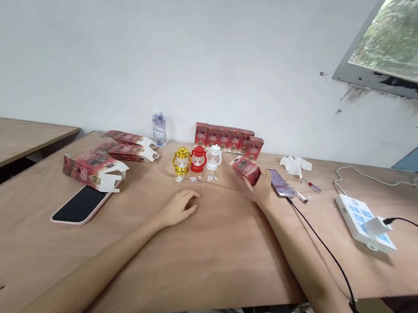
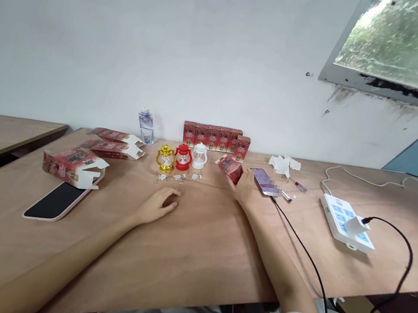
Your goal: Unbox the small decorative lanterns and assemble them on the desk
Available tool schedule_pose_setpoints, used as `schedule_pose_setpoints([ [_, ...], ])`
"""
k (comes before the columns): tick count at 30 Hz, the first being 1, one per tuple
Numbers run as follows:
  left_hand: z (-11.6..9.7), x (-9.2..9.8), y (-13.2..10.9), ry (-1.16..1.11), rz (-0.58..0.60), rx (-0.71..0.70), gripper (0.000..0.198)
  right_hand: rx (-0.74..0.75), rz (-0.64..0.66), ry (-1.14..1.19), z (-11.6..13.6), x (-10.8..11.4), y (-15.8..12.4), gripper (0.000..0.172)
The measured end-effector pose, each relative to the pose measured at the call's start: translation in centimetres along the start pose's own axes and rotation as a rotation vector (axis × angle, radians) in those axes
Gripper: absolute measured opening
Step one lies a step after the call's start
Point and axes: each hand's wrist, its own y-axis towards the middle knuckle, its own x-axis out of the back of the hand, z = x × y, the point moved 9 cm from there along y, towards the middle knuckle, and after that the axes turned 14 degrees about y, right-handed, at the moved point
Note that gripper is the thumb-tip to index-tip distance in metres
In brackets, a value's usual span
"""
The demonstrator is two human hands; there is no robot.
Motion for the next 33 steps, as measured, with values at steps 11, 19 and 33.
schedule_pose_setpoints([
  [11, 4.2, 0.8, -0.3, -1.067, -0.219, 0.366, 0.069, -0.233, 0.360, 0.798, 9.9, -6.7, -6.3, 0.048],
  [19, 7.0, 0.6, -1.2, -1.461, -0.377, 0.672, 0.024, -0.465, 0.296, 0.222, 3.7, -9.4, -2.2, 0.029],
  [33, 7.2, 0.4, -1.2, -1.576, -0.411, 0.729, 0.015, -0.525, 0.361, 0.090, 2.0, -11.8, -1.9, 0.012],
])
